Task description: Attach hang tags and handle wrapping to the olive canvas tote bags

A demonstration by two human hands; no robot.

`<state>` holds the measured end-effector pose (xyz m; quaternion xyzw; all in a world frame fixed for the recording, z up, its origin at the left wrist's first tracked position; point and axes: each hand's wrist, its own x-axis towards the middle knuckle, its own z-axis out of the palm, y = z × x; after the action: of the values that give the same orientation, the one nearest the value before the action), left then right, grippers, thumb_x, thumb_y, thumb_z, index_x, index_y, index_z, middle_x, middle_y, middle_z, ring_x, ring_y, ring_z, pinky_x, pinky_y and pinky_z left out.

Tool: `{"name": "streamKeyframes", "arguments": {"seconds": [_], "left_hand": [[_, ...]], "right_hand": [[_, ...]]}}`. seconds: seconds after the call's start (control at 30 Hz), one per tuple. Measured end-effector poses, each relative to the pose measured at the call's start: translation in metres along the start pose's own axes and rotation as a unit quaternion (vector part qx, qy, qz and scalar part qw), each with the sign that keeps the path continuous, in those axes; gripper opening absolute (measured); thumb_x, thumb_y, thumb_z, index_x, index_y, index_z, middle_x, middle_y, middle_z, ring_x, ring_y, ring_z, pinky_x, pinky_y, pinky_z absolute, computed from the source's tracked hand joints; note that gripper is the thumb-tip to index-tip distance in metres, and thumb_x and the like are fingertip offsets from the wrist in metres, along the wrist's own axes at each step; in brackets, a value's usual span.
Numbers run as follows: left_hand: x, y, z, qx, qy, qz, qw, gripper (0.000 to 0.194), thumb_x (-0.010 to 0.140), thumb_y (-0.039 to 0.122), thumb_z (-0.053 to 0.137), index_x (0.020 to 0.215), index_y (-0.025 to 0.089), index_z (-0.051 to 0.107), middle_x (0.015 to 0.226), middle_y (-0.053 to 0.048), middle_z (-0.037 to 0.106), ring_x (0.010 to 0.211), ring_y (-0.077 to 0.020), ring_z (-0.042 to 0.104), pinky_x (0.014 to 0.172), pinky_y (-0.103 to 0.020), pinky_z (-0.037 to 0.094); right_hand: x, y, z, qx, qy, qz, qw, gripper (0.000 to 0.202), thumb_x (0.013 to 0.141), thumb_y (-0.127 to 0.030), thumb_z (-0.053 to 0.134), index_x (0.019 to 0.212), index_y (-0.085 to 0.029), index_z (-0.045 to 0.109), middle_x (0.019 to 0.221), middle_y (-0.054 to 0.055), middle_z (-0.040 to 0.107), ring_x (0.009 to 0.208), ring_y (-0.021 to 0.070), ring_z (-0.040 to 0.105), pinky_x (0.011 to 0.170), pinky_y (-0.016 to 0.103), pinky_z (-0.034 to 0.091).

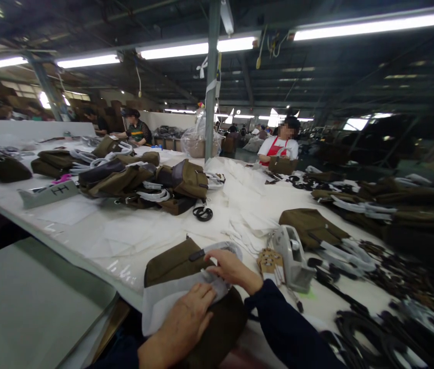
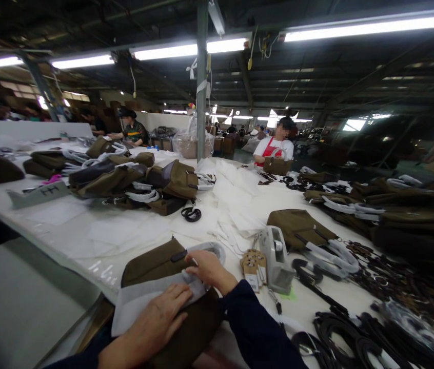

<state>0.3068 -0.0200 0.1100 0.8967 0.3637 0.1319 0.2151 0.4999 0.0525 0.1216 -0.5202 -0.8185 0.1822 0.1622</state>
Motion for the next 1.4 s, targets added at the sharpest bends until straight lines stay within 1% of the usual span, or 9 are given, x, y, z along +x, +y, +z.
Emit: {"name": "streamKeyframes", "arguments": {"seconds": [0.23,0.33,0.47,0.57,0.7,0.9,1.03,1.17,1.4], "left_hand": [[-0.003,0.002,-0.002,-0.006,0.012,0.007,1.000,0.047,0.085,0.013,0.052,0.130,0.026,0.052,0.132,-0.004,0.057,0.124,-0.0224,0.049,0.109,-0.036,0.040],[-0.003,0.000,0.000,-0.002,0.015,0.012,1.000,0.047,0.086,0.013,0.051,0.131,0.026,0.051,0.133,-0.004,0.056,0.124,-0.0230,0.049,0.110,-0.037,0.039],[-0.003,-0.003,0.003,0.012,0.012,0.014,1.000,0.045,0.086,0.013,0.051,0.130,0.023,0.052,0.133,-0.006,0.057,0.125,-0.0249,0.049,0.110,-0.039,0.040],[-0.002,-0.002,0.003,0.017,0.009,0.020,1.000,0.043,0.086,0.012,0.049,0.128,0.022,0.053,0.132,-0.006,0.057,0.125,-0.0248,0.049,0.110,-0.039,0.039],[-0.002,0.000,0.001,0.008,0.011,0.016,1.000,0.044,0.085,0.011,0.049,0.128,0.024,0.053,0.130,-0.005,0.057,0.123,-0.0239,0.049,0.109,-0.038,0.040],[-0.003,0.000,0.002,0.014,0.017,0.018,1.000,0.044,0.086,0.013,0.051,0.129,0.022,0.053,0.131,-0.006,0.057,0.124,-0.0239,0.049,0.112,-0.037,0.038],[-0.004,0.000,0.004,0.042,0.011,0.021,0.999,0.042,0.088,0.013,0.049,0.129,0.018,0.055,0.130,-0.008,0.058,0.124,-0.0258,0.050,0.111,-0.039,0.039],[-0.004,0.001,0.005,0.060,0.010,0.031,0.998,0.042,0.089,0.012,0.046,0.130,0.016,0.055,0.132,-0.010,0.058,0.125,-0.0261,0.050,0.111,-0.039,0.041],[-0.004,-0.001,0.012,0.042,0.027,0.048,0.998,0.050,0.090,0.007,0.044,0.138,0.019,0.048,0.140,-0.008,0.054,0.129,-0.0224,0.048,0.114,-0.036,0.037]], "right_hand": [[0.037,0.000,0.001,-0.069,-0.121,-0.028,0.990,0.031,0.068,-0.028,0.082,0.096,-0.022,0.071,0.079,0.000,0.067,0.072,0.0171,0.060,0.062,0.025,0.040],[0.037,-0.005,-0.003,-0.078,-0.118,-0.050,0.989,0.013,0.074,-0.020,0.073,0.085,-0.024,0.070,0.078,-0.003,0.067,0.073,0.0149,0.060,0.062,0.023,0.037],[0.027,-0.016,-0.014,-0.086,-0.081,-0.060,0.991,0.010,0.083,-0.017,0.061,0.088,-0.024,0.065,0.079,-0.002,0.068,0.075,0.0146,0.060,0.063,0.024,0.037],[0.023,-0.020,-0.015,-0.105,-0.069,-0.052,0.991,0.017,0.084,-0.018,0.061,0.101,-0.022,0.063,0.084,0.001,0.068,0.076,0.0170,0.061,0.064,0.026,0.038],[0.029,-0.020,-0.003,-0.123,-0.098,-0.063,0.986,0.038,0.070,-0.016,0.078,0.106,-0.020,0.066,0.097,0.003,0.069,0.080,0.0178,0.061,0.063,0.025,0.037],[0.037,-0.024,0.002,-0.138,-0.149,-0.075,0.976,0.015,0.069,-0.023,0.082,0.079,-0.017,0.074,0.065,-0.003,0.063,0.058,0.0118,0.051,0.053,0.025,0.029],[0.020,-0.026,-0.007,-0.146,-0.113,-0.096,0.978,0.003,0.077,-0.018,0.074,0.079,-0.019,0.073,0.073,-0.001,0.066,0.067,0.0138,0.054,0.057,0.026,0.030],[-0.010,-0.024,-0.006,-0.142,-0.077,-0.091,0.983,0.012,0.088,-0.015,0.059,0.085,-0.019,0.069,0.080,0.003,0.067,0.071,0.0154,0.056,0.061,0.027,0.034],[-0.057,-0.016,0.036,-0.074,0.058,-0.024,0.995,0.015,0.092,-0.009,0.051,0.086,-0.018,0.061,0.088,0.002,0.061,0.081,0.0170,0.056,0.070,0.027,0.043]]}}
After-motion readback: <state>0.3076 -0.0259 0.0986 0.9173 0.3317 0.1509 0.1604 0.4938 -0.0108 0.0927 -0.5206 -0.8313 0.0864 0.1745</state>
